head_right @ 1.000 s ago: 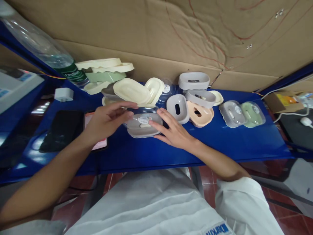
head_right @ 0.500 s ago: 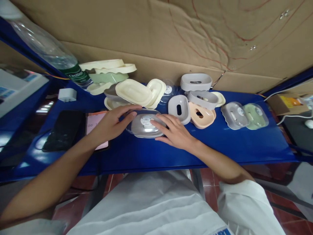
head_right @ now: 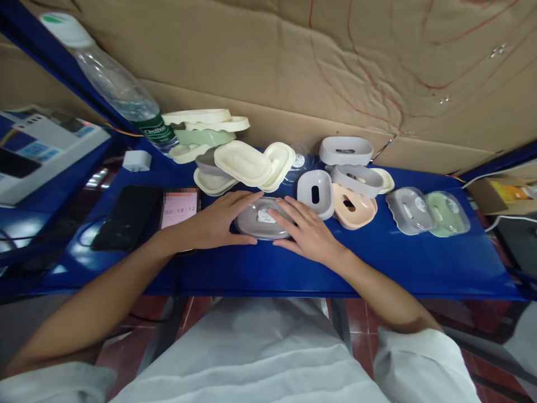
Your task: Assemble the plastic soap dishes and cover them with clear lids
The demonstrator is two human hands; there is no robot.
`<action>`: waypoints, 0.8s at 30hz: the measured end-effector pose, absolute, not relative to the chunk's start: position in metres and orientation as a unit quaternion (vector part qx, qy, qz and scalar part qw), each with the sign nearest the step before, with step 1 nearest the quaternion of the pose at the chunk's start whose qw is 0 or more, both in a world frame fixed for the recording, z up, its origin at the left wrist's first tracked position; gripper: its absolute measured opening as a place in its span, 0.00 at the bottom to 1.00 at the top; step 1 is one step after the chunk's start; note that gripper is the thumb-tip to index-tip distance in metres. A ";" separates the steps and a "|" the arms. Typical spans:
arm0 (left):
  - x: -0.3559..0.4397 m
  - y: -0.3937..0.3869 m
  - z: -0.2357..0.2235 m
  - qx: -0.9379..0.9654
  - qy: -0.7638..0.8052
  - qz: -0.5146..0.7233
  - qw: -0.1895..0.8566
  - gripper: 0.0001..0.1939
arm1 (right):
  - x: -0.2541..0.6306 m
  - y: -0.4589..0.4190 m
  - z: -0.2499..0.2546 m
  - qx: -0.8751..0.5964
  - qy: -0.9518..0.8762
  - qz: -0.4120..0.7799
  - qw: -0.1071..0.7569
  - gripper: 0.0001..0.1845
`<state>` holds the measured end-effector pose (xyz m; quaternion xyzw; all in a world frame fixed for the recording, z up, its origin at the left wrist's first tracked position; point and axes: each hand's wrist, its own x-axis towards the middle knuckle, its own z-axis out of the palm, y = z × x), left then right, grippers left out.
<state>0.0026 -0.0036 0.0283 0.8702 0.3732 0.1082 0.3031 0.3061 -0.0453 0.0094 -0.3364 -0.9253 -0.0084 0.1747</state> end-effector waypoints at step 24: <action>0.003 -0.009 0.032 0.915 0.335 0.047 0.218 0.53 | 0.304 -0.050 -0.001 -0.293 -0.937 0.015 0.192 0.47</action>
